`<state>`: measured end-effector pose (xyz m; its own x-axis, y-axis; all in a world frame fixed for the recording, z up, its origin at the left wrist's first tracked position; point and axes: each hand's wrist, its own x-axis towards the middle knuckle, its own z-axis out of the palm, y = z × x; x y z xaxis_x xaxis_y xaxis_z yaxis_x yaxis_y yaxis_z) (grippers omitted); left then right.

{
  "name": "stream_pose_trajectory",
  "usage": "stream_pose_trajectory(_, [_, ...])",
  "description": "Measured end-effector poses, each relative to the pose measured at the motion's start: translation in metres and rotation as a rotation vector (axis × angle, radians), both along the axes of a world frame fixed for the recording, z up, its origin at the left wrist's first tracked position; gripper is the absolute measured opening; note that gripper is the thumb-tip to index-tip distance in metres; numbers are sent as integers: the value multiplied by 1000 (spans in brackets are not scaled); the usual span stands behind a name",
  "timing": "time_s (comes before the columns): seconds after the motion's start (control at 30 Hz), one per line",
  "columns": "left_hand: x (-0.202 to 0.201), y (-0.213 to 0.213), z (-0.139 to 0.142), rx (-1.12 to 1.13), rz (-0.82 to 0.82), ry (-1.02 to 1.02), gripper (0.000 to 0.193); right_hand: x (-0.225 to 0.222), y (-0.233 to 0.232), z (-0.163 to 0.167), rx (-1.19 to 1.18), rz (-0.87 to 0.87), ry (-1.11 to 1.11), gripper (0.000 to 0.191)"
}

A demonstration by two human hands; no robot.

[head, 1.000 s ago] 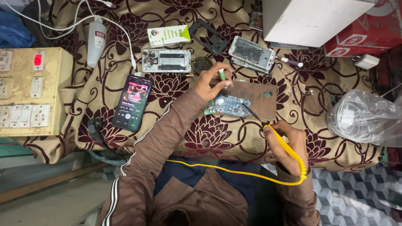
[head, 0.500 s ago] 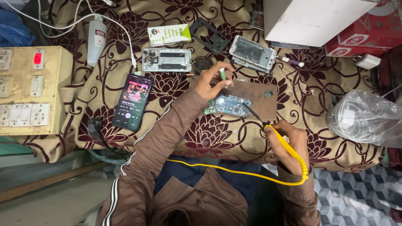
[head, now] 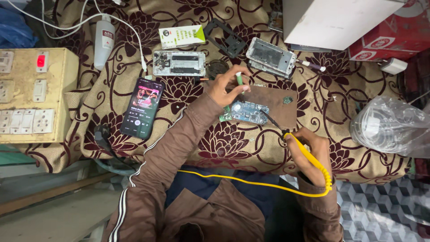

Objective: The person uses a soldering iron to apply heat to a small circuit board while holding a solder wire. The person works on a single board throughout the clip, applying solder to various points on the board.

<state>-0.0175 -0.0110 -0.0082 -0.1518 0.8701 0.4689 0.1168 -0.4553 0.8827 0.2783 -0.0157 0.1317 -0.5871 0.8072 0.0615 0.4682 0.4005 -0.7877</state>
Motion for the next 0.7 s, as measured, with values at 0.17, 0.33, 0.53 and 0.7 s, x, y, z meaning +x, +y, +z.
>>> stream_pose_trajectory(0.17, [1,3,-2,-14,13,11,32,2,4,-3,-19,7,17,18])
stream_pose_trajectory(0.33, [0,2,-3,8,11,16,33,3,5,-6,7,5,9,18])
stream_pose_trajectory(0.53, [0,1,-2,-13,10,11,32,3,5,-5,-4,1,-8,18])
stream_pose_trajectory(0.7, [1,1,-3,21,12,1,32,2,6,-5,19,14,-11,18])
